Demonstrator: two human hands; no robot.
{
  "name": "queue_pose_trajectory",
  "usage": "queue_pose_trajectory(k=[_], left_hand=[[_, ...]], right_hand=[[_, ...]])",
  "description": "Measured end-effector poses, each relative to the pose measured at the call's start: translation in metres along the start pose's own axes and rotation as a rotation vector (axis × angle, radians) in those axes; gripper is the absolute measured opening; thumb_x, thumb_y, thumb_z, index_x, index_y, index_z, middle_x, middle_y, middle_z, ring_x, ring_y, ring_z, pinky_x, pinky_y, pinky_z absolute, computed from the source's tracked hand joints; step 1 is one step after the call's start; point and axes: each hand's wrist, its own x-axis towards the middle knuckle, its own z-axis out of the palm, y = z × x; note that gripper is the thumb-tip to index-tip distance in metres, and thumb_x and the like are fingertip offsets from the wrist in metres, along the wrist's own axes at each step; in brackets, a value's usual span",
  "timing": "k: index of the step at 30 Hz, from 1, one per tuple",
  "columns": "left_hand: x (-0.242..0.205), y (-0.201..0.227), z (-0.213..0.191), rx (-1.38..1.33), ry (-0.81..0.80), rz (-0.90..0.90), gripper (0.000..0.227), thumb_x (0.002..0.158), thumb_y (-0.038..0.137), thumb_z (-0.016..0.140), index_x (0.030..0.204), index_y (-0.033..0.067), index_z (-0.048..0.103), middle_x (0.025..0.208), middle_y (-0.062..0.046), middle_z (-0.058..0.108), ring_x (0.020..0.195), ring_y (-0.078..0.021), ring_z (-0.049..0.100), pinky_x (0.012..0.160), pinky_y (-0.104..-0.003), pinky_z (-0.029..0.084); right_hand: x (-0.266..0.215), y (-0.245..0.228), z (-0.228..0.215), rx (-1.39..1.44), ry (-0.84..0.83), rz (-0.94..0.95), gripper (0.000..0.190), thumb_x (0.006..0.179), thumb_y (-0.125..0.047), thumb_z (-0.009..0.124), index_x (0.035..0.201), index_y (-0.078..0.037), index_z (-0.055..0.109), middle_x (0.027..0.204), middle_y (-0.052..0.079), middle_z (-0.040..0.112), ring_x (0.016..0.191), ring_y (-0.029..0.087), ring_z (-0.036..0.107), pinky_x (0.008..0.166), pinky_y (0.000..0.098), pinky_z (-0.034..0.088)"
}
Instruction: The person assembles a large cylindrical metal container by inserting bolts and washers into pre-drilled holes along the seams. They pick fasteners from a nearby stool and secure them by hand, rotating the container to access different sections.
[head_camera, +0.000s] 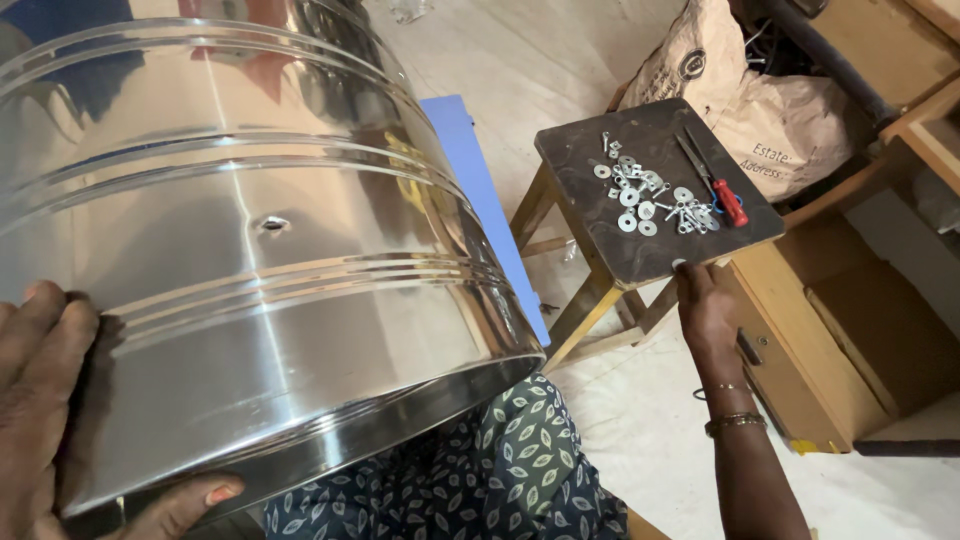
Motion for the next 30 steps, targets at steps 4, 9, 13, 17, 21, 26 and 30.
queue_pose_trajectory(k=[4, 9, 13, 17, 21, 26, 30], left_hand=[[-0.002, 0.011, -0.001, 0.042, 0.032, 0.034, 0.114, 0.066, 0.063, 0.070, 0.147, -0.0106, 0.039, 0.154, -0.037, 0.037, 0.154, -0.0502, 0.023, 0.119, -0.060, 0.027], [0.007, 0.009, -0.015, 0.354, -0.089, 0.111, 0.118, 0.063, 0.070, 0.067, 0.149, -0.0065, 0.042, 0.153, -0.034, 0.042, 0.150, -0.0497, 0.032, 0.121, -0.061, 0.026], [0.016, 0.019, -0.026, 0.456, -0.137, 0.193, 0.116, 0.074, 0.080, 0.056, 0.153, -0.0031, 0.044, 0.156, -0.029, 0.042, 0.144, -0.0476, 0.037, 0.110, -0.060, 0.026], [0.020, 0.038, -0.020, 0.264, -0.033, 0.210, 0.091, 0.083, 0.072, 0.055, 0.143, 0.0030, 0.054, 0.149, -0.023, 0.052, 0.141, -0.0436, 0.044, 0.116, -0.062, 0.030], [0.026, 0.051, -0.016, 0.127, 0.058, 0.207, 0.075, 0.083, 0.058, 0.069, 0.134, 0.0042, 0.065, 0.139, -0.021, 0.064, 0.132, -0.0412, 0.056, 0.109, -0.064, 0.037], [0.027, 0.064, -0.024, -0.384, 0.066, -0.089, 0.038, 0.088, 0.033, 0.077, 0.121, 0.0134, 0.073, 0.115, -0.009, 0.075, 0.104, -0.0237, 0.075, 0.077, -0.041, 0.060], [0.024, 0.065, -0.035, -0.477, 0.162, -0.084, 0.019, 0.091, 0.018, 0.076, 0.107, 0.0085, 0.075, 0.095, -0.007, 0.076, 0.085, -0.0173, 0.076, 0.061, -0.035, 0.061]], right_hand=[[0.001, 0.000, -0.004, -0.027, 0.055, -0.013, 0.017, 0.099, -0.015, 0.073, 0.112, -0.006, 0.074, 0.105, 0.018, 0.069, 0.091, 0.038, 0.067, 0.077, 0.0483, 0.054], [0.030, -0.045, -0.031, 0.737, -0.067, 0.412, 0.014, 0.102, -0.011, 0.069, 0.106, 0.002, 0.072, 0.092, 0.014, 0.073, 0.074, 0.017, 0.065, 0.063, 0.0308, 0.055], [0.051, -0.138, -0.102, 1.216, -0.189, 0.390, 0.012, 0.103, -0.005, 0.061, 0.105, 0.002, 0.070, 0.093, 0.012, 0.074, 0.068, 0.012, 0.065, 0.058, 0.0259, 0.054], [0.060, -0.247, -0.157, 1.403, -0.313, 0.120, 0.014, 0.100, -0.003, 0.062, 0.108, 0.003, 0.071, 0.095, 0.013, 0.075, 0.071, 0.013, 0.068, 0.061, 0.0253, 0.057], [0.070, -0.344, -0.183, 1.078, -0.337, -0.503, 0.015, 0.103, -0.005, 0.064, 0.114, 0.003, 0.072, 0.094, 0.011, 0.075, 0.077, 0.012, 0.072, 0.067, 0.0239, 0.060], [0.084, -0.428, -0.190, 0.893, -0.491, -0.832, 0.017, 0.097, -0.007, 0.067, 0.113, -0.003, 0.074, 0.093, 0.006, 0.077, 0.070, 0.008, 0.074, 0.060, 0.0204, 0.059], [0.083, -0.452, -0.190, 0.875, -0.626, -0.825, 0.016, 0.099, -0.010, 0.066, 0.111, -0.004, 0.076, 0.088, 0.005, 0.077, 0.070, 0.009, 0.074, 0.062, 0.0219, 0.059]])
